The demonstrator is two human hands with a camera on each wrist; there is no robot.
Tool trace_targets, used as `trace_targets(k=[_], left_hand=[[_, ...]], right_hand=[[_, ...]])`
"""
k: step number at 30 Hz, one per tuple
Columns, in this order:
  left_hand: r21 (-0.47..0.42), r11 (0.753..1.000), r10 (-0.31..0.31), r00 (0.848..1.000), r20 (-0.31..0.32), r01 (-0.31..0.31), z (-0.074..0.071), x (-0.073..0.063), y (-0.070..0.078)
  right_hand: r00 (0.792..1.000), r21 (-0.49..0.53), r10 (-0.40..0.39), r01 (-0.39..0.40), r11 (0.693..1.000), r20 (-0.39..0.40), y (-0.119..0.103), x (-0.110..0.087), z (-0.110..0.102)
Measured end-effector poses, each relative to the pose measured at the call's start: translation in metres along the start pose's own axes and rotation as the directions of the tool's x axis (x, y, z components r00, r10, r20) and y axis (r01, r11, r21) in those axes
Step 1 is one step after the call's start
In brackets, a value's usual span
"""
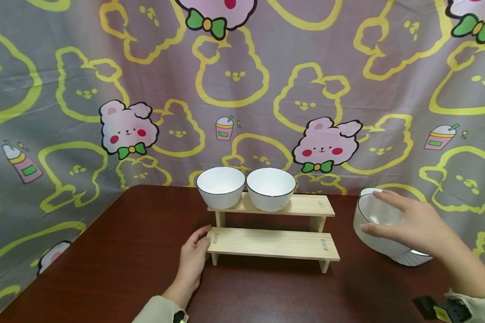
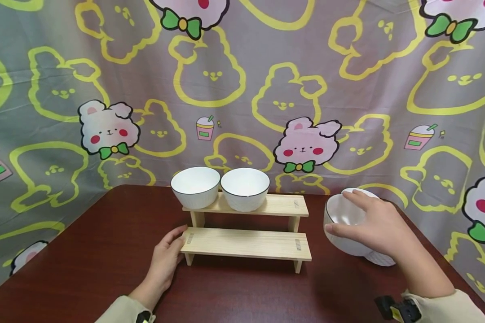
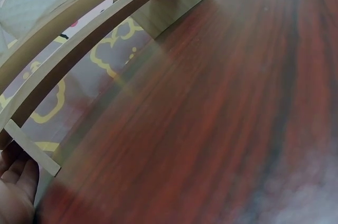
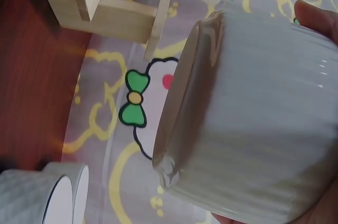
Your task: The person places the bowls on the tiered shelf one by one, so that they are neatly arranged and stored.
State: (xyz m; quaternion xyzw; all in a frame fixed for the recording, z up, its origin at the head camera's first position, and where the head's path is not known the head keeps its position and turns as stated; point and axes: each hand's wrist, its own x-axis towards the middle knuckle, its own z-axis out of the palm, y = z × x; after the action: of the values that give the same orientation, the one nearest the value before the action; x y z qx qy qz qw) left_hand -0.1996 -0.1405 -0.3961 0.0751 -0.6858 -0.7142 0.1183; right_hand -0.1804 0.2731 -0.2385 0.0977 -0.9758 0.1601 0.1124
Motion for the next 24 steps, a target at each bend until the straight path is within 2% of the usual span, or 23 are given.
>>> trace_targets(k=[17,24], left_hand=[[0.005,1.000,-0.005,1.000,-0.012,0.005,0.003,-0.001,0.000],[0.001,1.000,0.003,1.000,-0.011,-0.003,0.004,-0.001,0.001]], right_hand=[[0.996,-0.004,-0.088,0.088,0.996,-0.031,-0.030,0.030,0.006],[0.986,0.018,-0.162,0.162,0.987,-0.034,-0.035,0.043,0.011]])
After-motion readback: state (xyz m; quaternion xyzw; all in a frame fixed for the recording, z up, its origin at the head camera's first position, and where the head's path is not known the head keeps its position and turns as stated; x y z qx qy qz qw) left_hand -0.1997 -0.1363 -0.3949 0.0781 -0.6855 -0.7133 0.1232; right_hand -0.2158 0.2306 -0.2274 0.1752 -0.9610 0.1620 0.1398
